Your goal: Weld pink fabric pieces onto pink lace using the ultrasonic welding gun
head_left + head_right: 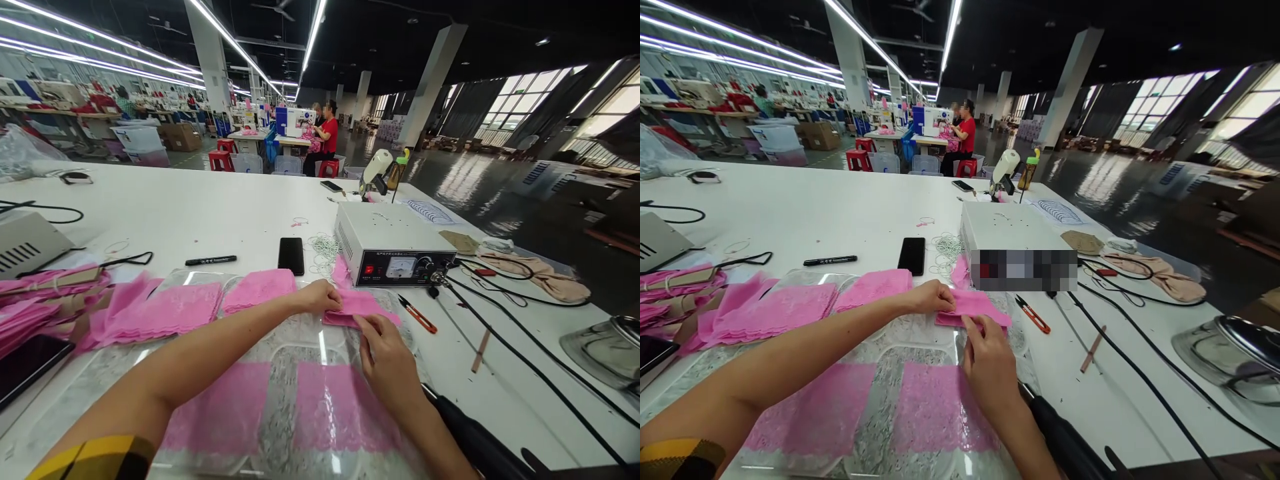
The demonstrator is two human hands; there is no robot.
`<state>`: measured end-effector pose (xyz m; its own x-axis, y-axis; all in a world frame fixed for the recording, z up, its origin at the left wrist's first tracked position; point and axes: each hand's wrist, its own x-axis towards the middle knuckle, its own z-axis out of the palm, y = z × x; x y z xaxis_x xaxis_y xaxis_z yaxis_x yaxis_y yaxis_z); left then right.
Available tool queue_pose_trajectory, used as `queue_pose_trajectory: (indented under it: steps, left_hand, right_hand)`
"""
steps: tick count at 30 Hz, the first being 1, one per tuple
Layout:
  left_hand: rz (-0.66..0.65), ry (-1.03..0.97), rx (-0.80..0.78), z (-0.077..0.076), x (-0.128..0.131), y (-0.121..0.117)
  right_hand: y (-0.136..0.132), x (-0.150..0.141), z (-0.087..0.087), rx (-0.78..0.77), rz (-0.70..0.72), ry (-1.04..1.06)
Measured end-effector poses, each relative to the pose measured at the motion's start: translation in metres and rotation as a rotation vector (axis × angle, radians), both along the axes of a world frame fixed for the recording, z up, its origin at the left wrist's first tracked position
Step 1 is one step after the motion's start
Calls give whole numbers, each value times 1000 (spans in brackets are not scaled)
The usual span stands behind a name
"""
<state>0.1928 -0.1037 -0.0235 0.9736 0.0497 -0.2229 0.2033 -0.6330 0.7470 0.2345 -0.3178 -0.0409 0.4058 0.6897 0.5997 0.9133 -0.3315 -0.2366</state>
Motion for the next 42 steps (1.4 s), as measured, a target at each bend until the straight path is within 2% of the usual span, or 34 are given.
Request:
queue_pose_trajectory:
  steps: [5, 16, 24, 30, 36, 42]
  left_hand:
    - [26, 19, -44, 2, 0, 0]
    - [94, 60, -117, 10, 1, 0]
    - [127, 73, -158, 13, 1, -1]
    - [150, 78, -180, 20, 1, -1]
    - [128, 89, -166, 30, 1, 1]
    - [106, 105, -138, 31, 4, 3]
  right_hand:
    - [11, 2, -3, -25, 37, -12]
    - [10, 4, -4, -10, 89, 2]
    - [9, 8, -8, 62, 62, -30]
    - [10, 8, -7, 127, 57, 1]
    - [13, 10, -3, 196, -19, -2]
    - [20, 13, -5, 187, -63, -14]
